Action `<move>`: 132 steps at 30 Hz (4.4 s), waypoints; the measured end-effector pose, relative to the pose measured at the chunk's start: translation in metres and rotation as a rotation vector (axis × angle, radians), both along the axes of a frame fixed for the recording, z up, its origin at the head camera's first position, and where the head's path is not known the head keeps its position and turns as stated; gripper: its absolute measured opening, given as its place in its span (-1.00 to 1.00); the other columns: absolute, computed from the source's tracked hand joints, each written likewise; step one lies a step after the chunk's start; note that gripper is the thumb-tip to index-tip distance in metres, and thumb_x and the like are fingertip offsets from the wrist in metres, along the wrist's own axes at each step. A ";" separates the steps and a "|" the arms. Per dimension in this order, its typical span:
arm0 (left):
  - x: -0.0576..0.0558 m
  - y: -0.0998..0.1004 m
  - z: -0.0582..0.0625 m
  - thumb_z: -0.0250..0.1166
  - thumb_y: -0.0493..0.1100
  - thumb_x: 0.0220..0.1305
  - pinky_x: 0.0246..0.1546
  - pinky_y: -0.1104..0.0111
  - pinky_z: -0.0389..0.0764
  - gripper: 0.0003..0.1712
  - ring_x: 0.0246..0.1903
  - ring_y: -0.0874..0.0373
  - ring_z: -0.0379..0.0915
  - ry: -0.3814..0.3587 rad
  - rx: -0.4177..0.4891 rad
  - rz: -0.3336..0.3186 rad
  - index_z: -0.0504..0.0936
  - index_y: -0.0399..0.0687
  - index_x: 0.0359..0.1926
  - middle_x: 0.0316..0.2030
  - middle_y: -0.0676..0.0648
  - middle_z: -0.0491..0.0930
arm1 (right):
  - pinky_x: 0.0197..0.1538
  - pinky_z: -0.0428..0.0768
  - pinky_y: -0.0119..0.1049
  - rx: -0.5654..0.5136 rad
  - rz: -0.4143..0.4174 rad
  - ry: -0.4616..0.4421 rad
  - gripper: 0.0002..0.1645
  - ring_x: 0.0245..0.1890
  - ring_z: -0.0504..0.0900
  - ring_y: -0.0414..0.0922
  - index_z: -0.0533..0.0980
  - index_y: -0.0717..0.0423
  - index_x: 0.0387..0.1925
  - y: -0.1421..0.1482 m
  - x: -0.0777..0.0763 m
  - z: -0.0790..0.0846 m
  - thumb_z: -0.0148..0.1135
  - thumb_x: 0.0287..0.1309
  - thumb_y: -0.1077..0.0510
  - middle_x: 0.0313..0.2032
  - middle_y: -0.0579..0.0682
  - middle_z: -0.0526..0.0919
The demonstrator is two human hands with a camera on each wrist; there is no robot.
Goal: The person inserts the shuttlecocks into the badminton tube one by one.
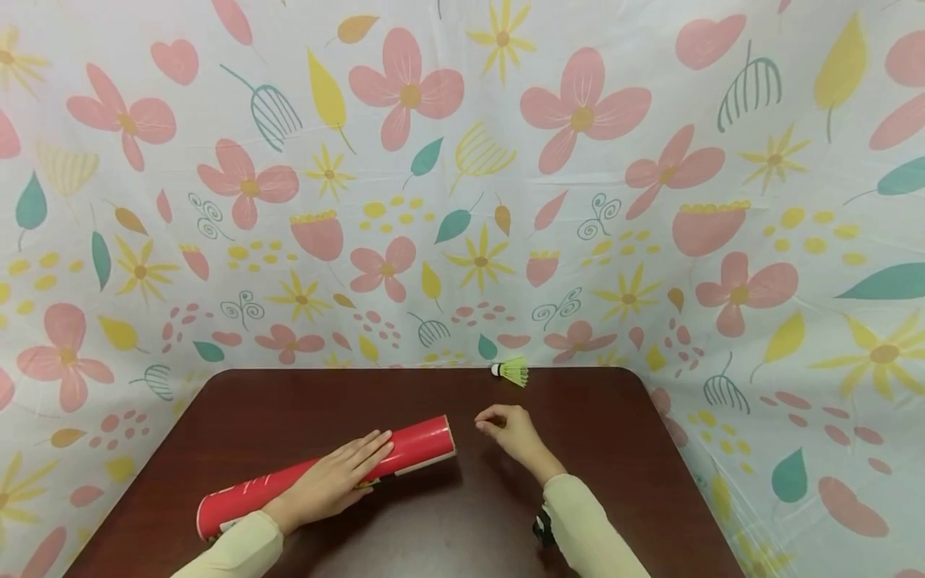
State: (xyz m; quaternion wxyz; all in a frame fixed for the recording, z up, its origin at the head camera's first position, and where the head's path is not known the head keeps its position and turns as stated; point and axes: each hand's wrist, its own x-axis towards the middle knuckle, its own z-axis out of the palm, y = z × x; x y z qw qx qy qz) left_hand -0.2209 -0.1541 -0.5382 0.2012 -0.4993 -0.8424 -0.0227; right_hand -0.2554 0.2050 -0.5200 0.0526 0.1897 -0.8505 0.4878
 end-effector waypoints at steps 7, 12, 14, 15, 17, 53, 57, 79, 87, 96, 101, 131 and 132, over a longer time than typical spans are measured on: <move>0.000 -0.001 -0.002 0.49 -0.01 0.03 0.27 0.15 0.34 0.09 0.36 -0.09 0.15 -0.008 -0.010 0.017 0.08 -0.14 0.48 0.44 -0.17 0.12 | -0.28 0.64 -0.32 -0.020 -0.184 0.017 -0.78 -0.23 0.68 0.03 0.63 0.25 -0.11 0.016 -0.024 0.003 0.25 0.21 0.29 -0.18 0.18 0.69; 0.000 -0.003 -0.002 0.48 -0.01 0.05 0.27 0.15 0.33 0.08 0.36 -0.08 0.15 -0.012 -0.009 0.020 0.08 -0.14 0.48 0.45 -0.15 0.09 | -0.09 0.64 -0.14 -0.073 -0.309 -0.010 -0.69 -0.08 0.62 0.13 0.55 0.34 0.02 0.026 -0.042 -0.001 0.18 0.25 0.32 -0.06 0.28 0.62; 0.000 -0.003 -0.003 0.48 -0.02 0.04 0.27 0.15 0.34 0.08 0.36 -0.10 0.16 -0.015 -0.005 0.014 0.09 -0.14 0.47 0.45 -0.15 0.09 | -0.03 0.61 -0.09 -0.083 -0.349 -0.040 -0.64 -0.03 0.59 0.15 0.50 0.35 0.09 0.030 -0.048 -0.004 0.15 0.28 0.31 0.00 0.31 0.59; 0.000 -0.004 -0.003 0.48 -0.02 0.04 0.27 0.15 0.34 0.08 0.36 -0.10 0.15 -0.016 -0.003 0.012 0.08 -0.15 0.47 0.45 -0.15 0.09 | -0.01 0.60 -0.06 -0.087 -0.364 -0.058 -0.61 0.00 0.57 0.16 0.47 0.36 0.13 0.032 -0.050 -0.006 0.14 0.30 0.31 0.04 0.32 0.56; -0.001 -0.004 -0.003 0.49 -0.03 0.03 0.26 0.15 0.34 0.08 0.36 -0.10 0.15 -0.017 0.002 0.007 0.09 -0.15 0.47 0.44 -0.16 0.10 | 0.03 0.57 -0.02 -0.098 -0.386 -0.096 -0.55 0.05 0.53 0.17 0.40 0.37 0.20 0.035 -0.055 -0.009 0.11 0.32 0.29 0.11 0.34 0.50; 0.001 -0.003 -0.005 0.48 -0.04 0.05 0.26 0.14 0.33 0.04 0.35 -0.09 0.17 -0.018 0.013 0.007 0.13 -0.16 0.46 0.42 -0.17 0.15 | 0.06 0.54 0.04 -0.219 -0.507 -0.173 -0.49 0.08 0.50 0.26 0.35 0.44 0.23 0.021 -0.070 -0.033 0.14 0.26 0.36 0.05 0.42 0.50; 0.001 -0.003 -0.005 0.49 -0.03 0.04 0.27 0.15 0.33 0.05 0.35 -0.09 0.17 -0.011 0.014 0.006 0.13 -0.15 0.46 0.43 -0.16 0.14 | -0.08 0.60 0.04 -0.160 -0.586 -0.064 -0.65 -0.09 0.59 0.23 0.53 0.46 0.01 0.015 -0.068 -0.033 0.21 0.18 0.38 -0.10 0.38 0.61; -0.002 -0.003 0.000 0.53 -0.04 -0.03 0.24 0.14 0.38 0.10 0.32 -0.13 0.23 0.006 0.024 0.005 0.13 -0.17 0.45 0.40 -0.20 0.18 | -0.40 0.56 -0.30 -0.074 -0.568 -0.008 -0.82 -0.35 0.64 0.08 0.64 0.35 -0.22 0.015 -0.051 -0.017 0.26 0.19 0.29 -0.27 0.25 0.68; -0.003 -0.004 -0.001 0.52 -0.04 -0.02 0.24 0.14 0.38 0.09 0.34 -0.10 0.20 0.002 0.028 0.005 0.13 -0.17 0.45 0.41 -0.19 0.17 | -0.38 0.60 -0.26 -0.039 -0.517 -0.047 -0.85 -0.37 0.64 0.00 0.62 0.32 -0.25 0.014 -0.040 -0.013 0.23 0.22 0.28 -0.33 0.20 0.68; -0.001 -0.004 0.004 0.50 -0.04 0.02 0.22 0.13 0.40 0.04 0.34 -0.11 0.20 -0.010 0.031 0.021 0.16 -0.17 0.44 0.41 -0.19 0.17 | -0.33 0.65 -0.26 -0.094 -0.428 -0.082 -0.85 -0.30 0.68 0.11 0.61 0.30 -0.25 0.011 -0.023 -0.001 0.24 0.23 0.25 -0.35 0.19 0.69; -0.003 -0.005 0.005 0.51 -0.04 0.00 0.23 0.12 0.39 0.04 0.34 -0.11 0.19 -0.001 0.038 0.028 0.17 -0.18 0.44 0.42 -0.18 0.16 | -0.30 0.65 -0.29 -0.166 -0.371 -0.068 -0.88 -0.32 0.68 0.07 0.61 0.30 -0.27 0.009 -0.013 0.006 0.25 0.22 0.27 -0.35 0.22 0.68; -0.005 0.000 0.010 0.53 -0.07 -0.03 0.24 0.12 0.37 0.08 0.36 -0.13 0.16 -0.001 0.042 0.002 0.15 -0.21 0.44 0.40 -0.23 0.18 | -0.28 0.68 -0.25 -0.342 -0.220 -0.004 -0.94 -0.40 0.67 0.00 0.59 0.38 -0.38 -0.022 0.024 0.003 0.32 0.08 0.39 -0.43 0.18 0.66; -0.006 0.000 0.009 0.52 -0.06 -0.02 0.25 0.13 0.36 0.07 0.36 -0.11 0.14 0.000 0.040 0.004 0.15 -0.20 0.44 0.40 -0.22 0.18 | -0.30 0.68 -0.24 -0.340 -0.217 0.019 -0.94 -0.42 0.67 0.00 0.58 0.39 -0.39 -0.023 0.024 0.001 0.32 0.07 0.40 -0.45 0.20 0.65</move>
